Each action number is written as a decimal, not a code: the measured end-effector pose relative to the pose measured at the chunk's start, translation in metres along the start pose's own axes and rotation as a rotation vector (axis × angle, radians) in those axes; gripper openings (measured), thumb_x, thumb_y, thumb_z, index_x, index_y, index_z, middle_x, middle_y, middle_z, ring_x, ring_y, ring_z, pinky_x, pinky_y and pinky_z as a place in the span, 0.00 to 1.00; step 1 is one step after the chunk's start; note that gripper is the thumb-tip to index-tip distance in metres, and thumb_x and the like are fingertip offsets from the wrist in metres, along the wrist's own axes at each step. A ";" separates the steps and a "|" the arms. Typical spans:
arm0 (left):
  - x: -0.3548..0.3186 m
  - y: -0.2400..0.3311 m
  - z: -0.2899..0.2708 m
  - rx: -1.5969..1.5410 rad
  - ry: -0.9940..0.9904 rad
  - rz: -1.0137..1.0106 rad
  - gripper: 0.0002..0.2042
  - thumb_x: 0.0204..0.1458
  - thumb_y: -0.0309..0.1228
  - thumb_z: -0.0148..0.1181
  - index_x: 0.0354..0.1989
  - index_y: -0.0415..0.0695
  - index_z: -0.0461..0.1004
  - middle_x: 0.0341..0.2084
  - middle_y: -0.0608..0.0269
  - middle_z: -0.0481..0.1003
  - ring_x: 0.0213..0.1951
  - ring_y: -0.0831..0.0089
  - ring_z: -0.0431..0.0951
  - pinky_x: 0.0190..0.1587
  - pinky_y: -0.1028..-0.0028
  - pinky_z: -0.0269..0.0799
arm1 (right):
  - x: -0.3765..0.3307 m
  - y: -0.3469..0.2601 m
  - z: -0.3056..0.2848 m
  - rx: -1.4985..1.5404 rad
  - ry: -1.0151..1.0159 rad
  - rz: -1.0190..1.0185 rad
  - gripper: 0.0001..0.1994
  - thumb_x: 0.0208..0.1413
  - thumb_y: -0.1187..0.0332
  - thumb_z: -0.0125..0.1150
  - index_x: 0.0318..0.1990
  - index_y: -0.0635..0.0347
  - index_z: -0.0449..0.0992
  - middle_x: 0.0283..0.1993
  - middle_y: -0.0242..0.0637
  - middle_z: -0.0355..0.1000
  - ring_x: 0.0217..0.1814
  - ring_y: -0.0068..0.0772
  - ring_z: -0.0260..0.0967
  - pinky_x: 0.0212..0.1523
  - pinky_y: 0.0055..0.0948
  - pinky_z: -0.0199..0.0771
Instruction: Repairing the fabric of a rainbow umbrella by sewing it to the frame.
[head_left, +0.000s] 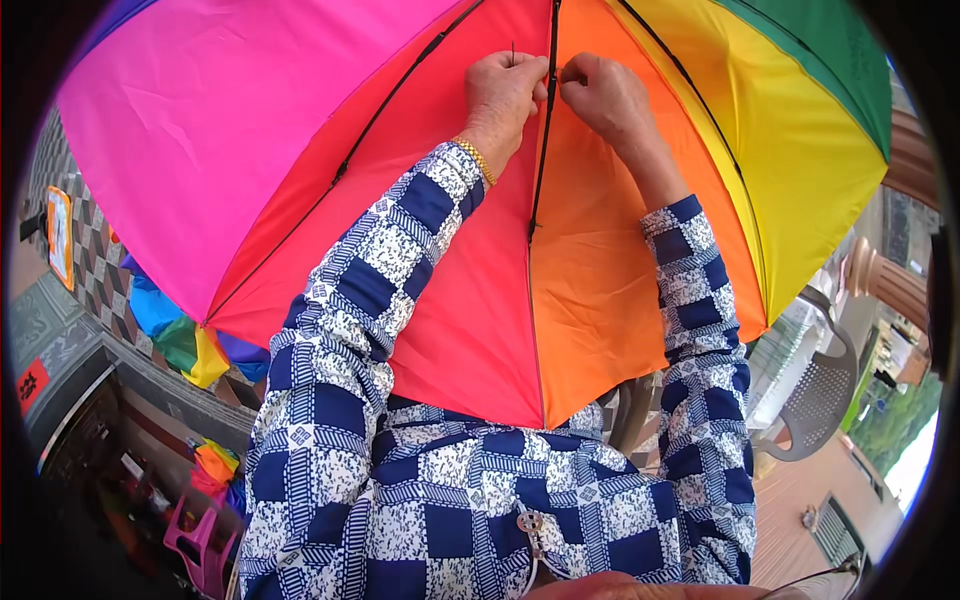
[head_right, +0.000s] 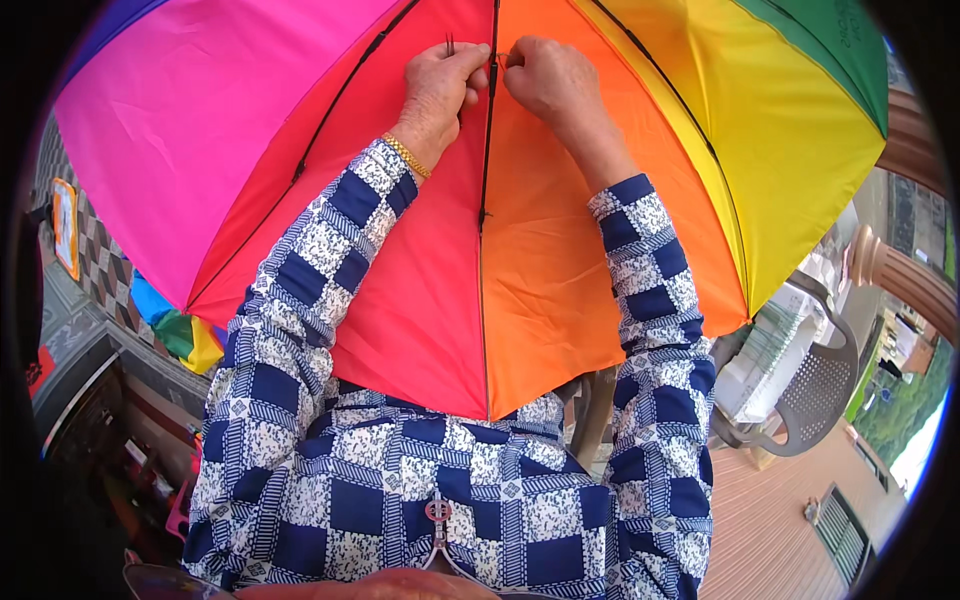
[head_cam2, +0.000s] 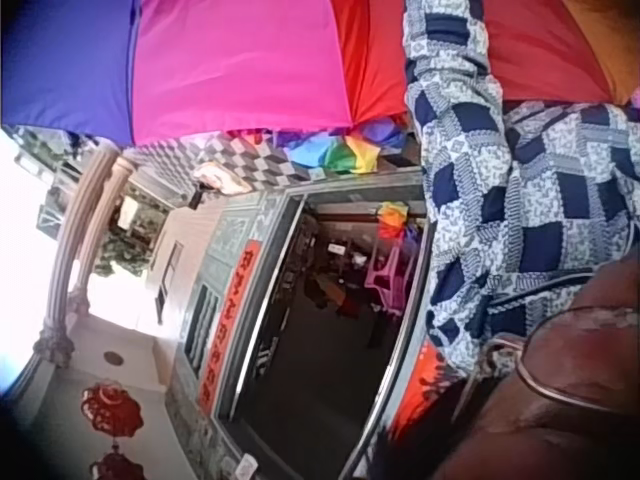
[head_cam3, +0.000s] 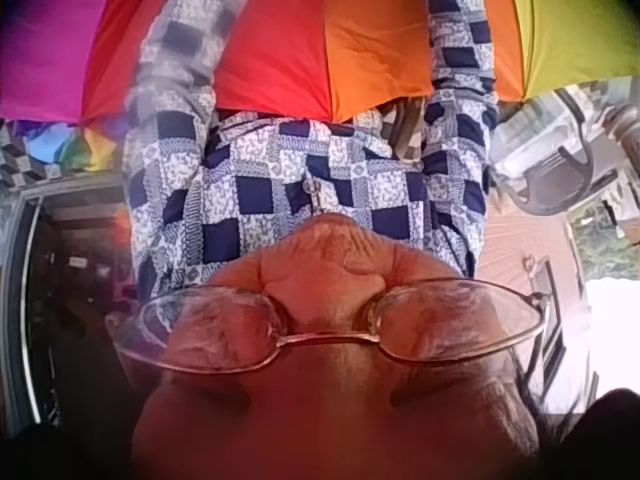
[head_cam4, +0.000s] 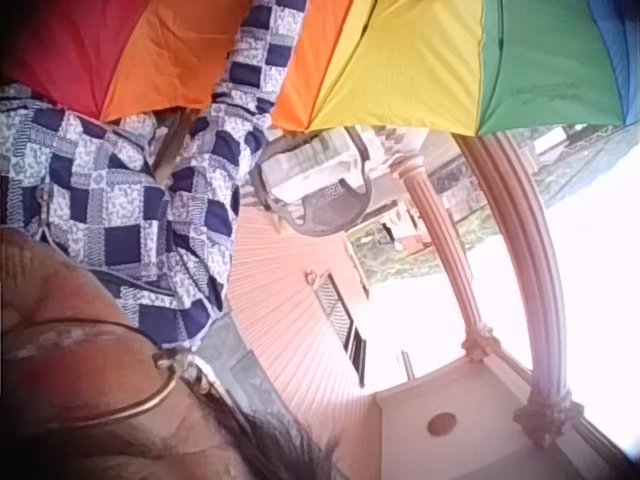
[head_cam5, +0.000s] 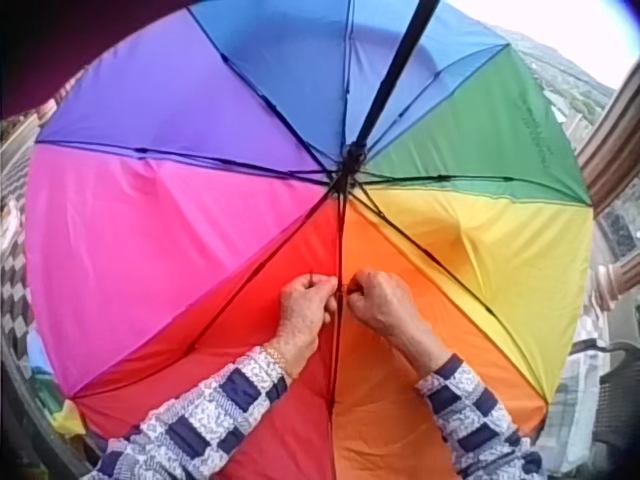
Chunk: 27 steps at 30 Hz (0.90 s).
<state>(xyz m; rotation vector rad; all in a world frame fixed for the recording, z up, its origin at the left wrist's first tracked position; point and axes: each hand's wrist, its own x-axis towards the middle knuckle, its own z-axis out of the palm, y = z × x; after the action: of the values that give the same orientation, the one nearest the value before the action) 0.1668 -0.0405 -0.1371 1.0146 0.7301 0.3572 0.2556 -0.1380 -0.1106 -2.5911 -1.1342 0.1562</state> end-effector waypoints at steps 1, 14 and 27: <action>0.000 0.000 -0.001 -0.004 -0.001 -0.006 0.05 0.47 0.30 0.59 0.25 0.42 0.72 0.13 0.71 0.69 0.15 0.83 0.66 0.16 0.84 0.60 | -0.002 0.000 -0.001 0.001 -0.003 -0.001 0.07 0.45 0.68 0.52 0.28 0.59 0.76 0.27 0.43 0.73 0.31 0.46 0.71 0.31 0.41 0.70; 0.000 -0.001 0.001 -0.003 0.010 -0.011 0.06 0.46 0.30 0.60 0.25 0.41 0.72 0.14 0.70 0.69 0.16 0.83 0.67 0.16 0.84 0.60 | -0.009 -0.010 -0.010 -0.213 0.289 -0.209 0.04 0.44 0.71 0.55 0.24 0.58 0.76 0.28 0.37 0.69 0.31 0.40 0.68 0.32 0.38 0.69; 0.000 -0.002 0.001 -0.055 0.062 0.057 0.06 0.44 0.27 0.58 0.21 0.39 0.71 0.12 0.66 0.69 0.12 0.82 0.65 0.15 0.82 0.59 | 0.005 -0.008 0.008 0.150 0.201 -0.120 0.05 0.44 0.69 0.58 0.29 0.57 0.77 0.33 0.35 0.70 0.36 0.37 0.69 0.35 0.32 0.69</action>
<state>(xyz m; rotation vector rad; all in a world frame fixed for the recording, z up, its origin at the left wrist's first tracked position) 0.1678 -0.0420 -0.1389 0.9773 0.7444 0.4572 0.2517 -0.1270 -0.1154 -2.3406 -1.1533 -0.0444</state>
